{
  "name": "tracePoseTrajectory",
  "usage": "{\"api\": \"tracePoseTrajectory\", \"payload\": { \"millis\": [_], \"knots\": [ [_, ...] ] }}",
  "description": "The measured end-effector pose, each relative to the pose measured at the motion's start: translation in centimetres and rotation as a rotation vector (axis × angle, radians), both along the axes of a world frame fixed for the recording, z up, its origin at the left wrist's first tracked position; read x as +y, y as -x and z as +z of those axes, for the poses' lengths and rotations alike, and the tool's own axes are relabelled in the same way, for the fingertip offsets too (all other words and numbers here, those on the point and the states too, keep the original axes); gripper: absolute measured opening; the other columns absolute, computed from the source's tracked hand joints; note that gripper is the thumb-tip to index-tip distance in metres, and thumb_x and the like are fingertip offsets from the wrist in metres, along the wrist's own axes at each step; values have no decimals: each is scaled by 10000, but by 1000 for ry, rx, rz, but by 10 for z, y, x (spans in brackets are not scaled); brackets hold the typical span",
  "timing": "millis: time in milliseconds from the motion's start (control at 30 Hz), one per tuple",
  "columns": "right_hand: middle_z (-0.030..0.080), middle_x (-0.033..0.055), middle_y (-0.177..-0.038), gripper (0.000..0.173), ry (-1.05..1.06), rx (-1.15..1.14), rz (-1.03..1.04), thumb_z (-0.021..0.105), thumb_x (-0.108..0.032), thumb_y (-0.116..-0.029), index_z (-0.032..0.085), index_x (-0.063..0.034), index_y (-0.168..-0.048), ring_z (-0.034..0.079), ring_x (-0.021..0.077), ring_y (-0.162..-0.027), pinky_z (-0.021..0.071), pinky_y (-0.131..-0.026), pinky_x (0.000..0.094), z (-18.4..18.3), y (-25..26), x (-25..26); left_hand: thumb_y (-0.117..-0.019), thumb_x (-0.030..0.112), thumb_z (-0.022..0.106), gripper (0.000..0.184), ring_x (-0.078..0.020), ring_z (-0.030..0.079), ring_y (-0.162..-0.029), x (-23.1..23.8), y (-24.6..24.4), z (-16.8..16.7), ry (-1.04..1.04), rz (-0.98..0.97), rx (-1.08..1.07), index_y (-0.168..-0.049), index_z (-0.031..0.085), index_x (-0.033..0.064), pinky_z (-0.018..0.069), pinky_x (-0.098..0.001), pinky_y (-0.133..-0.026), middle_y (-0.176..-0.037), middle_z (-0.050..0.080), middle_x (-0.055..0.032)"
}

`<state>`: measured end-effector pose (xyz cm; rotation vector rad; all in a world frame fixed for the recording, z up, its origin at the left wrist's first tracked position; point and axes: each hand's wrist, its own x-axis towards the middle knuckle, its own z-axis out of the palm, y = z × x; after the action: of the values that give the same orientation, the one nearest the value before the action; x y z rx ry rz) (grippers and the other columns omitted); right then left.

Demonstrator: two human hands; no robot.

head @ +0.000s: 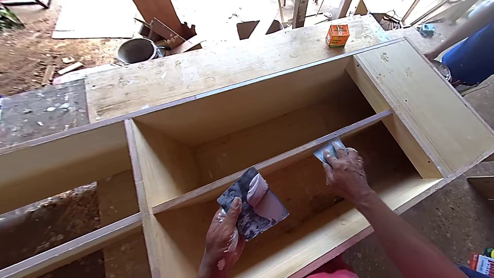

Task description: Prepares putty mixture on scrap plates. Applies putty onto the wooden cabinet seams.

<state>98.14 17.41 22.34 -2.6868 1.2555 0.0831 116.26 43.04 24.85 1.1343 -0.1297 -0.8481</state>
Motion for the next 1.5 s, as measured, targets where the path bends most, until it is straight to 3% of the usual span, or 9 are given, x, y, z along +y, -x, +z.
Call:
{"api": "tracePoseTrajectory", "payload": {
  "millis": [267,633,700,800,933,1067,1200,1367,1500],
  "knots": [
    [555,128,-1502,458,-9,-395,370,453,-406,-1023,671,-220,-1380,484,430,-1388,413,-1086,648,73,-12,92,-1100,134,389,269,-195,723,-925,6,-32,9,-12,-104,8,-1222,577,-14,613,-380,-860,-1000,722,-125],
    [577,92,-1488,436,71,-238,447,471,-374,-986,685,-270,-1352,502,433,-1365,447,-1042,630,86,-67,234,-1094,175,448,279,-193,724,-891,73,-76,31,-6,-200,-183,-1142,659,-1,610,-373,-850,-964,730,-131],
    [595,60,-1468,415,-118,-283,371,476,-358,-996,702,-250,-1327,516,361,-1365,441,-1066,591,89,-59,234,-1089,197,470,276,-187,721,-914,86,-94,33,-57,-165,-214,-1197,636,4,608,-376,-859,-990,731,-115],
    [637,65,-1400,435,-797,-689,60,435,-262,-1034,651,-78,-1363,597,172,-1284,497,-1087,369,84,-40,206,-1077,229,505,278,-165,709,-942,100,-123,35,-75,-93,-206,-1237,616,30,604,-379,-863,-1022,723,-77],
    [580,216,-1397,625,-1415,-1162,-174,511,-416,-968,451,-133,-1522,624,351,-1185,545,-973,494,54,-19,169,-1099,185,428,273,-165,722,-930,112,-141,24,1,-86,-155,-1242,591,18,620,-360,-849,-1018,728,-77],
    [553,90,-1501,508,-674,-904,-166,390,-258,-1034,532,-44,-1473,547,178,-1347,455,-1125,358,29,-25,135,-1090,146,401,249,-112,723,-882,117,-133,9,-46,-49,-120,-1199,586,20,623,-303,-811,-968,731,-30],
    [447,150,-1586,499,100,-282,-101,403,-343,-1037,582,-183,-1473,402,402,-1457,347,-1161,606,-5,-40,99,-1083,137,390,233,-77,726,-845,112,-125,2,-56,-55,-91,-1162,595,59,624,-272,-778,-933,745,-2],
    [424,166,-1598,505,188,-115,-92,449,-347,-1018,569,-186,-1481,375,457,-1455,349,-1131,643,-17,-56,71,-1092,146,378,263,-100,734,-965,101,-120,2,-33,-106,-65,-1199,608,80,618,-291,-863,-1048,765,-22],
    [446,159,-1585,496,149,-48,-71,463,-341,-1016,585,-173,-1466,411,461,-1424,391,-1092,643,-16,-50,65,-1088,150,397,247,-74,732,-891,91,-117,0,-24,-98,-39,-1139,635,112,620,-268,-818,-967,761,6]
  ]
}}
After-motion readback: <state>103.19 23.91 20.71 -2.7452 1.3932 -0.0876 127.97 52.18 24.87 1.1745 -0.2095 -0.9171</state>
